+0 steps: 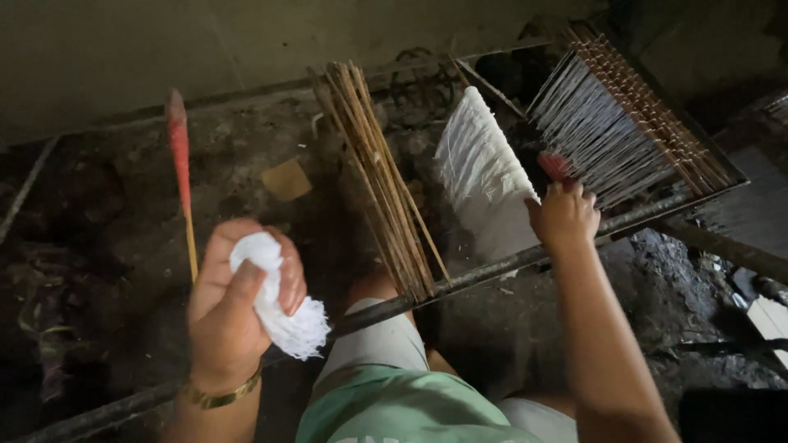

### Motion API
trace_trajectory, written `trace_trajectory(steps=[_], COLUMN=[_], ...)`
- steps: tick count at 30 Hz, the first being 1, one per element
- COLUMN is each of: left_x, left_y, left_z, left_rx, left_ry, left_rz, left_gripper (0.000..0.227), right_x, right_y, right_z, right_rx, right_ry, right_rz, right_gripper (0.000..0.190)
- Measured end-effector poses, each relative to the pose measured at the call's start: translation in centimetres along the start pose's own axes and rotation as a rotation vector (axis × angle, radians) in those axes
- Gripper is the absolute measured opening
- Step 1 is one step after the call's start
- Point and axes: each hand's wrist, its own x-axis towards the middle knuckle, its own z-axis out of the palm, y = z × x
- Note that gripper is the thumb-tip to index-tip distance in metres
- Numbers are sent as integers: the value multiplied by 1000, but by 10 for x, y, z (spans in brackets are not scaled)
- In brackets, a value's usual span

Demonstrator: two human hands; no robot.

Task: The person wraps white yarn around a wooden stick held horizontally, creating loops and securing them. They repeatedly wind the yarn, adjust the bundle, and place the stick onto a metal rack with other similar sticks.

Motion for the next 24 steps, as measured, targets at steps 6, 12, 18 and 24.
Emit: trace_trajectory(steps=[6, 12, 18, 24], left_x=[14, 33, 61, 68], left_y=[-36, -87, -128, -156], left_z=[0, 11, 56, 76], left_rx=[129, 126, 35, -120], left_ry=[-36, 217, 245, 193], left_rz=[-7, -137, -230, -340], left_gripper=[19, 25, 22, 25], right_x=[-121, -60, -97, -163], right_y=[-87, -69, -42, -31], right_z=[-23, 98, 41, -15], right_rx=[465, 507, 2145, 1864], right_ry=[-384, -22, 349, 659], right_rz=[-338, -512, -447, -815], right_gripper=[44, 33, 22, 19])
